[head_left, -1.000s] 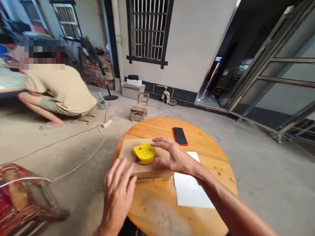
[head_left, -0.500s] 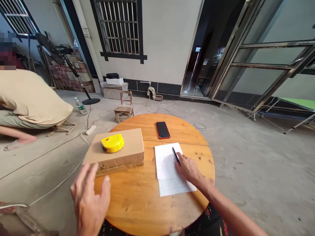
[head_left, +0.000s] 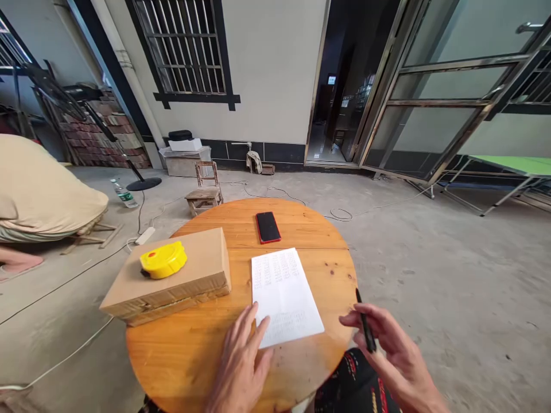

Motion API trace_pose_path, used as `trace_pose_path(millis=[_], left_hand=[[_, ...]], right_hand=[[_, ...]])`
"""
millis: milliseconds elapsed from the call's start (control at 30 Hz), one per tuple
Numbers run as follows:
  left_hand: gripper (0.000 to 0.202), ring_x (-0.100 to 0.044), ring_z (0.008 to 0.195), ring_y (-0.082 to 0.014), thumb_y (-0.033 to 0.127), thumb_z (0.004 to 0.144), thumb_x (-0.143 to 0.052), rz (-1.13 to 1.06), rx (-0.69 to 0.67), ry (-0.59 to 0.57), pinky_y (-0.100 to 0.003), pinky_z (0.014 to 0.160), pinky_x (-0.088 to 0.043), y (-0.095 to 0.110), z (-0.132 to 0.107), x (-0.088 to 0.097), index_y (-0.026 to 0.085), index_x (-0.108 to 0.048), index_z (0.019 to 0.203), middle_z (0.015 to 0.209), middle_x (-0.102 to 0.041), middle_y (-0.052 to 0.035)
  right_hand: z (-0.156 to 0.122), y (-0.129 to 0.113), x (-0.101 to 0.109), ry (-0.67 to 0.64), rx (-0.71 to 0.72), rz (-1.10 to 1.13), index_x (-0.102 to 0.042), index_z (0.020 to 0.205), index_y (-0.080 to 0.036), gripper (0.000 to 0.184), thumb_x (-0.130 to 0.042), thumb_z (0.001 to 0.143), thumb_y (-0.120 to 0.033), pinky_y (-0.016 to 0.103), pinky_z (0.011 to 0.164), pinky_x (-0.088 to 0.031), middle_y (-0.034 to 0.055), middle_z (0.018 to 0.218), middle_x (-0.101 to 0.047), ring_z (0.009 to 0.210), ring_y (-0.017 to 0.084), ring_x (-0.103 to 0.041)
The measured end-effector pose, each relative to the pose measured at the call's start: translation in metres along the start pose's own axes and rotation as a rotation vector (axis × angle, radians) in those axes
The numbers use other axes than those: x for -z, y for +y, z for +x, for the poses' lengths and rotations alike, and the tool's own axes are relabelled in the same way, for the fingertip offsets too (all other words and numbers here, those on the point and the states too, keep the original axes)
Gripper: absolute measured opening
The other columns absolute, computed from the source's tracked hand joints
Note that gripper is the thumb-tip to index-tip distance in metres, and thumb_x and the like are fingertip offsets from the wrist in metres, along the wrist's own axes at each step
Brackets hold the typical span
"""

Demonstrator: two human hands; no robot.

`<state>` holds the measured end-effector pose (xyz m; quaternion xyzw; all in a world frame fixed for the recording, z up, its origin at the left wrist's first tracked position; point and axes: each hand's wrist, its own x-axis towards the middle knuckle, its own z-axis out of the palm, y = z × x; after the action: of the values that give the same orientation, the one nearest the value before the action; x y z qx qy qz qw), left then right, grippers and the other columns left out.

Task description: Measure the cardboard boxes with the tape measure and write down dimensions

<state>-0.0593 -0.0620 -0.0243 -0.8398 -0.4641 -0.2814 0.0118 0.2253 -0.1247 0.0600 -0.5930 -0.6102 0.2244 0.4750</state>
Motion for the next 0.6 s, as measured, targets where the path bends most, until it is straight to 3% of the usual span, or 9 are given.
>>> trace_pose_path(millis=[100, 200, 333, 400, 500, 600], left_hand=[[0.050, -0.041, 0.137, -0.0304, 0.018, 0.085, -0.056, 0.051, -0.037, -0.053, -0.047, 0.101, -0.049, 0.010, -0.001, -0.007, 0.024, -0.053, 0.135, 0.154, -0.037, -0.0088], [0.051, -0.037, 0.139, -0.0315, 0.025, 0.088, -0.058, 0.093, -0.052, -0.092, -0.048, 0.103, -0.046, 0.013, -0.006, -0.010, 0.025, -0.051, 0.138, 0.156, -0.035, -0.0081], [0.053, -0.035, 0.140, -0.0306, 0.025, 0.088, -0.057, 0.130, -0.082, -0.103, -0.049, 0.107, -0.041, 0.013, -0.008, -0.009, 0.025, -0.049, 0.140, 0.154, -0.039, -0.0076], [0.052, -0.037, 0.138, -0.0300, 0.022, 0.086, -0.056, 0.149, -0.099, -0.077, -0.048, 0.106, -0.041, 0.012, -0.005, -0.008, 0.024, -0.052, 0.138, 0.152, -0.042, -0.0082], [0.048, -0.045, 0.132, -0.0297, 0.026, 0.084, -0.057, 0.188, -0.169, 0.027, -0.044, 0.099, -0.045, 0.005, -0.001, -0.015, 0.023, -0.057, 0.131, 0.145, -0.051, -0.0094], [0.040, -0.057, 0.118, -0.0286, 0.036, 0.084, -0.058, 0.220, -0.291, 0.194, -0.040, 0.089, -0.050, -0.008, -0.002, -0.033, 0.024, -0.064, 0.121, 0.129, -0.064, -0.0098]], right_hand=[[0.003, -0.003, -0.002, 0.173, 0.100, -0.195, -0.067, 0.093, -0.024, 0.009, -0.062, 0.089, -0.031, 0.017, 0.058, -0.055, 0.0002, 0.073, -0.073, 0.056, 0.012, -0.068], [0.010, -0.005, -0.002, 0.174, 0.133, -0.215, -0.072, 0.097, -0.024, 0.017, -0.060, 0.091, -0.034, 0.016, 0.045, -0.050, 0.0007, 0.077, -0.075, 0.042, 0.009, -0.059], [0.025, 0.009, -0.014, 0.198, 0.078, -0.107, -0.070, 0.102, -0.021, 0.022, -0.055, 0.094, -0.035, 0.018, 0.053, -0.054, -0.0001, 0.067, -0.071, 0.054, 0.013, -0.066], [0.035, 0.020, -0.029, 0.180, 0.094, -0.105, -0.067, 0.101, -0.021, 0.021, -0.051, 0.096, -0.032, 0.022, 0.065, -0.058, 0.0034, 0.079, -0.074, 0.071, 0.017, -0.072], [0.049, 0.029, -0.054, 0.036, 0.225, -0.278, -0.065, 0.109, -0.022, 0.024, -0.044, 0.096, -0.022, 0.031, 0.079, -0.058, 0.0086, 0.108, -0.074, 0.094, 0.022, -0.071], [0.055, 0.029, -0.071, -0.115, 0.420, -0.466, -0.062, 0.117, -0.022, 0.039, -0.040, 0.088, -0.007, 0.038, 0.081, -0.056, 0.0092, 0.114, -0.072, 0.094, 0.023, -0.069]])
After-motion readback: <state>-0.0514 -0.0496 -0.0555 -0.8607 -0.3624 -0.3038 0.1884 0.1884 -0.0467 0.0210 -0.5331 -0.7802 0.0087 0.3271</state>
